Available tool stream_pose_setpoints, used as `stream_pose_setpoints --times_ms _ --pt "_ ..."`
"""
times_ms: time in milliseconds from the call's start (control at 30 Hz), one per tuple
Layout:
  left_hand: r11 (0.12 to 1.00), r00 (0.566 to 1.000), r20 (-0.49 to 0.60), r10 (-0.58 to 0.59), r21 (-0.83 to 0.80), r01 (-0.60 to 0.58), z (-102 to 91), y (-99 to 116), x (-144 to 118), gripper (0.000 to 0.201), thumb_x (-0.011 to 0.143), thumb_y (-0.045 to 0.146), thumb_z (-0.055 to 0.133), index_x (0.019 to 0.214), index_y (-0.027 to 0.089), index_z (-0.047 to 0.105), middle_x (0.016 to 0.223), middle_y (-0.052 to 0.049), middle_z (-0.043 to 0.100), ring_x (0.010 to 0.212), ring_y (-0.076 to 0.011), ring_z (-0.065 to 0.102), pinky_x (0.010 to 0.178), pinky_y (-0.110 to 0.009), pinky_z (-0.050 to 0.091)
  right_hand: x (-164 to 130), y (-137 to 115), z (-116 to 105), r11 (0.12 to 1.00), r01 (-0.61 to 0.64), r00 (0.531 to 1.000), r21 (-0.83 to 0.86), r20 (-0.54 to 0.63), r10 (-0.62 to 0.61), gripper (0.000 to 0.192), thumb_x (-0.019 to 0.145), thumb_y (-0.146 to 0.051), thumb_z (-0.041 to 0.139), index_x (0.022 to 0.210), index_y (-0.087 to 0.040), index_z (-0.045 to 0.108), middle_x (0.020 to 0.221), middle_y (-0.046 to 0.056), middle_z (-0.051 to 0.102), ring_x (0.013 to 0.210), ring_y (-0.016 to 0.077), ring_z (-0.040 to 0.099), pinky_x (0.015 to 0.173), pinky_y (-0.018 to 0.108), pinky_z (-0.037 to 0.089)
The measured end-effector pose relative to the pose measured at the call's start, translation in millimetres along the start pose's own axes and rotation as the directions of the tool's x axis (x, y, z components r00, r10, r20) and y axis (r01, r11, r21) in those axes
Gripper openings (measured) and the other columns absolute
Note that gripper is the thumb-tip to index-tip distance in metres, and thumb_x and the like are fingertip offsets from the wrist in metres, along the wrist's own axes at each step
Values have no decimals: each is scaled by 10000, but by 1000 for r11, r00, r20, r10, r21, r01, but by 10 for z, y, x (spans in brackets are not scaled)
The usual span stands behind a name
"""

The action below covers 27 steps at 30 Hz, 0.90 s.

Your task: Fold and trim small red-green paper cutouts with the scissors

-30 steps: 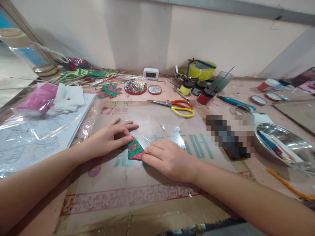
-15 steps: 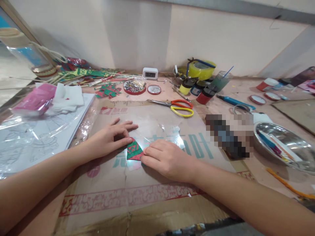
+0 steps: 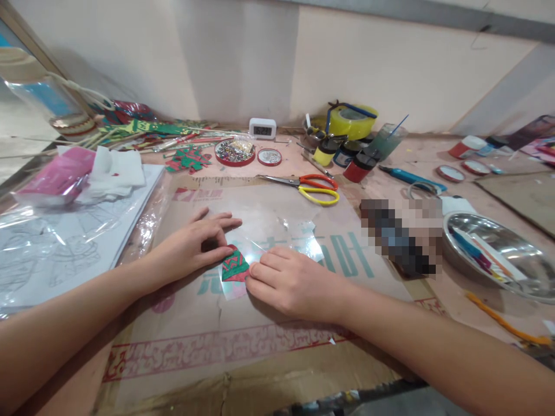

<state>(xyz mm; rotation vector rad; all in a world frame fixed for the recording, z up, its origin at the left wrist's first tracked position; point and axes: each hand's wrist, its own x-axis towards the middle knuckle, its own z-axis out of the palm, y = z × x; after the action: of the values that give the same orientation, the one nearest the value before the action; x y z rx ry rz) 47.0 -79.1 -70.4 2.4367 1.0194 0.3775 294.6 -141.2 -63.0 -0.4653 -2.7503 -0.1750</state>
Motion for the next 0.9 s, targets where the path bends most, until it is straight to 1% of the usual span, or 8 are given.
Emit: stream_pose_setpoints --times_ms 200,333,500,700,733,800,833,900 --pt "1000 999 -49 -4 -3 4 13 27 -20 143 916 318 619 828 213 578 1362 -68 649 1370 -235 493 1213 -547 108 -89 -10 -21 1000 -23 1000 11 21 23 271 1021 -96 414 1092 -76 675 991 126 694 884 233 613 813 390 504" --pt "1000 998 -57 -9 3 9 3 51 -27 68 927 281 587 889 225 583 1327 -56 666 1347 -215 515 1208 -567 78 -156 -15 -48 999 -48 999 16 23 47 320 1037 -115 362 1161 -93 656 982 119 685 899 232 601 829 390 504" --pt "1000 999 -51 -12 -5 11 -7 57 -25 42 923 264 559 917 231 585 1343 -62 653 1361 -223 498 1201 -590 91 -206 -35 -47 995 -40 999 93 18 39 302 1033 -122 374 1105 -127 668 957 102 674 893 219 581 839 377 488" --pt "1000 998 -58 -6 -10 5 10 27 -26 152 927 188 475 986 237 606 1366 -53 635 1374 -241 482 1198 -621 93 -142 -81 -13 950 -194 981 244 15 196 286 991 -88 408 1010 -181 677 1022 105 643 996 228 580 893 396 501" --pt "1000 998 -65 -1 -13 0 13 21 -27 175 932 182 463 1013 238 608 1360 -55 636 1373 -243 483 1197 -627 98 -121 -87 -10 942 -221 974 253 2 228 272 986 -89 418 1023 -182 671 1060 113 643 1035 237 582 911 411 503" --pt "1000 996 -81 23 -11 -24 14 7 -29 219 943 172 444 1076 234 606 1357 -70 632 1367 -243 488 1194 -630 128 -83 -86 1 909 -324 941 262 -6 337 246 996 -139 445 1160 -172 625 1195 148 631 1155 262 566 975 455 494" --pt "999 995 -93 42 -5 -43 12 2 -32 235 949 171 440 1111 228 601 1372 -85 618 1368 -243 485 1193 -620 161 -71 -77 13 882 -395 913 257 4 407 281 1007 -189 457 1262 -160 571 1277 172 608 1226 279 542 1013 485 479" --pt "996 988 -130 84 9 -84 3 -6 -40 252 962 185 442 1167 205 586 1423 -122 567 1383 -244 461 1183 -567 256 -68 -39 50 818 -532 843 219 49 535 454 1019 -319 474 1429 -132 421 1407 221 536 1337 318 480 1067 553 443"
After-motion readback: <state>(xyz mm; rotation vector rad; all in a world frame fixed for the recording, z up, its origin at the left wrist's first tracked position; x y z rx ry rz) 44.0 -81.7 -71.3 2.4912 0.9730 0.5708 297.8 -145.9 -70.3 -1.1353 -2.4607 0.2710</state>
